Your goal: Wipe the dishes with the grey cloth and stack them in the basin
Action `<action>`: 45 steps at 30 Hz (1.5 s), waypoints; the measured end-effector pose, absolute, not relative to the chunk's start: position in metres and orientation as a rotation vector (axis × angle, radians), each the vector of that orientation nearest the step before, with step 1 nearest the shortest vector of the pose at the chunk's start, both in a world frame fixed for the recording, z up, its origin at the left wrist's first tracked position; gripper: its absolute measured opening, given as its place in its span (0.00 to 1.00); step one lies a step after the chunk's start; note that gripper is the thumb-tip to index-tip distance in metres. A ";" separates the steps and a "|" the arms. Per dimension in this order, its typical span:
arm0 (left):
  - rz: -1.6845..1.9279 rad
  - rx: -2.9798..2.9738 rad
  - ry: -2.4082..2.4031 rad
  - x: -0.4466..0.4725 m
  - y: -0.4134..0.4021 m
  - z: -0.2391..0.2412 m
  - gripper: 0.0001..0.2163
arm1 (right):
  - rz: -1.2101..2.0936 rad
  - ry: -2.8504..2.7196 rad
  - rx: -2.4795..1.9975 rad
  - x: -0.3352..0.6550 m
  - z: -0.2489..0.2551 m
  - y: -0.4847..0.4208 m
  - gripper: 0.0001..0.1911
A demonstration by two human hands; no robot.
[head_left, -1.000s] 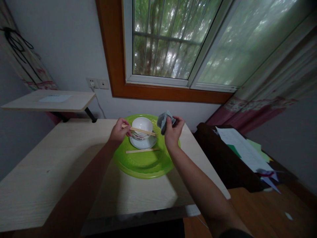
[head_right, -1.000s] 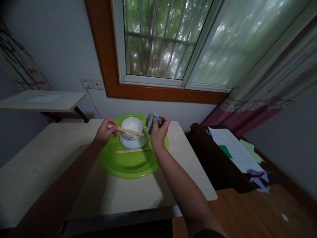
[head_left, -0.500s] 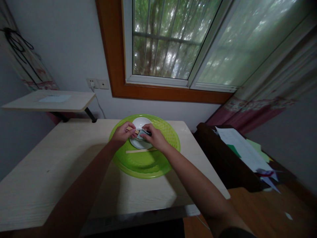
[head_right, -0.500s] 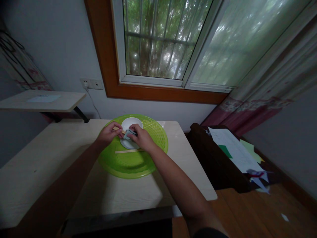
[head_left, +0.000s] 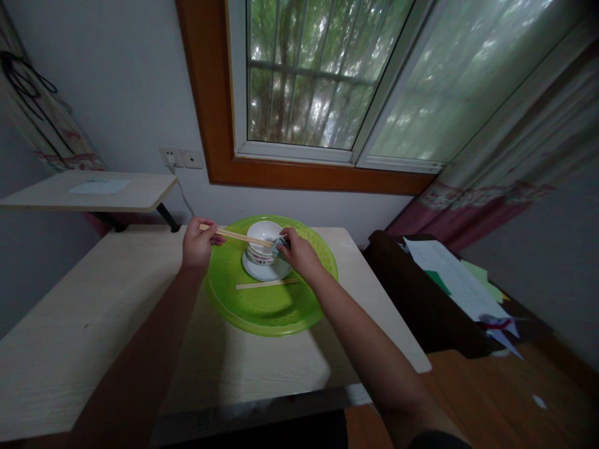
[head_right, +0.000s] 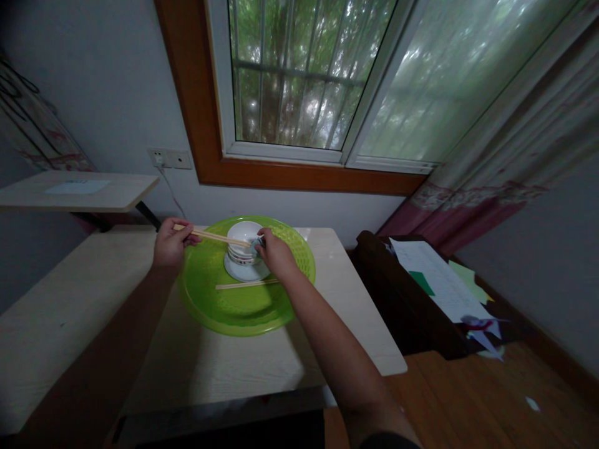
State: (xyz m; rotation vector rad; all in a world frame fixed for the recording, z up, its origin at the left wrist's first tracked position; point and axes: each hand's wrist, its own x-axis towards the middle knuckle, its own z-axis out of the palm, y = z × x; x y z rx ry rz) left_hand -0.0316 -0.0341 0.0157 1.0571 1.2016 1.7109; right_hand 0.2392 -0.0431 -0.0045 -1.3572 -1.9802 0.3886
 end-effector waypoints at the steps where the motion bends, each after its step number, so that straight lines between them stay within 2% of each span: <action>1: 1.727 1.025 1.221 -0.038 -0.033 0.017 0.11 | 0.359 -1.965 -1.383 0.239 -0.004 -0.043 0.18; 6: 1.593 1.057 1.268 -0.063 -0.040 0.017 0.11 | 0.318 -1.652 -1.394 0.241 0.002 -0.042 0.13; 11: 1.015 1.300 1.300 -0.061 -0.065 0.024 0.15 | 0.312 -1.326 -1.318 0.246 0.009 -0.039 0.15; 17: 0.550 1.572 1.243 -0.025 -0.080 0.021 0.11 | 0.327 -1.261 -1.307 0.247 0.009 -0.038 0.16; 25: 0.219 2.021 1.288 0.003 -0.064 -0.011 0.04 | 0.392 -1.311 -1.318 0.245 0.008 -0.038 0.17; 31: -0.047 2.330 1.316 0.006 -0.064 -0.022 0.08 | 0.400 -1.352 -1.311 0.244 0.006 -0.038 0.17; 36: -0.120 2.484 1.341 0.005 -0.059 -0.035 0.10 | 0.448 -1.380 -1.312 0.244 0.005 -0.038 0.16; 45: -0.357 2.553 1.299 -0.003 -0.059 -0.011 0.10 | 0.453 -1.394 -1.290 0.243 0.001 -0.036 0.16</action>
